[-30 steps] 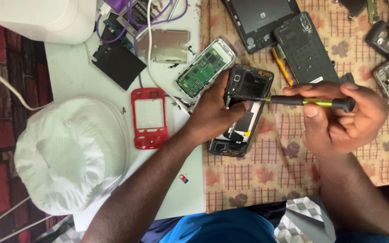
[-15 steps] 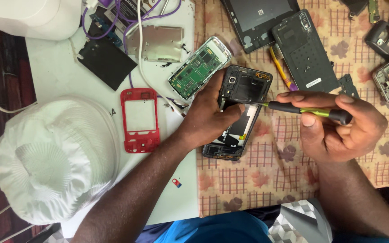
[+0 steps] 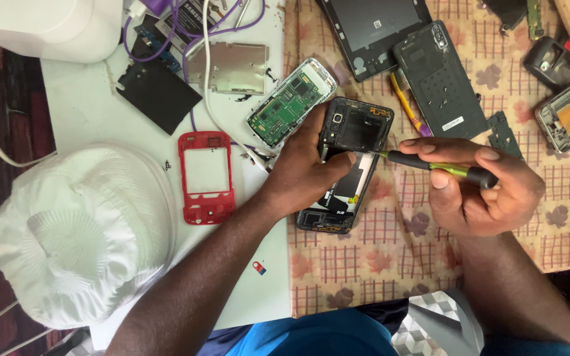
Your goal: The person uses a screwdriver to remove screws from the back of a disassembled smartphone. They rotate the device to access different screw locations and continue unscrewing components while other phone parts lie on the table.
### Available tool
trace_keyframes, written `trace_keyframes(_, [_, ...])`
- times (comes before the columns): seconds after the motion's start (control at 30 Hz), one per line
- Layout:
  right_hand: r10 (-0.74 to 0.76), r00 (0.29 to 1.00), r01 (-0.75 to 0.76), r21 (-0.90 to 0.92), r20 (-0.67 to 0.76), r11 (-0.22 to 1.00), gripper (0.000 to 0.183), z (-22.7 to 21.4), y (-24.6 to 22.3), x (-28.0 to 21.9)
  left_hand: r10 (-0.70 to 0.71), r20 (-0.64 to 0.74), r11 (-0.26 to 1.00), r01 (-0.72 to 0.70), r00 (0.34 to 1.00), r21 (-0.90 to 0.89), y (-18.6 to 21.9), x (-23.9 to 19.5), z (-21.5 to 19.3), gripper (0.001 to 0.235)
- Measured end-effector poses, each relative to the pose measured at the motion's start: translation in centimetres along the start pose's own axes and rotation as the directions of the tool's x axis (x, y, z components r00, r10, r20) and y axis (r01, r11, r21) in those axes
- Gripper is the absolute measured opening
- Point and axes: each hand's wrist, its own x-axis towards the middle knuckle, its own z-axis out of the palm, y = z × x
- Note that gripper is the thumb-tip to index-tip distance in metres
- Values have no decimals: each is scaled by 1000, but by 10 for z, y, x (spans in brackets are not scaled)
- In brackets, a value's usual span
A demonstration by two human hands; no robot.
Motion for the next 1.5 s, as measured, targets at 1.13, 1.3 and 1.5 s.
trace_keyframes(1.13, [0,1000,0,21,-14,1000,47,3,-1,0,13,17,999,-13,1000,-51,-3,0,1,74])
trace_keyframes(1.3, [-13,1000,13,21,9,1000,47,2,0,-1,31,5,999,-30,1000,-45,-3,0,1,80])
trace_keyframes(1.5, [11,1000,-11,62,2,998,50,2,-2,-3,21,0,1000,-21,1000,-18,-1,0,0,78])
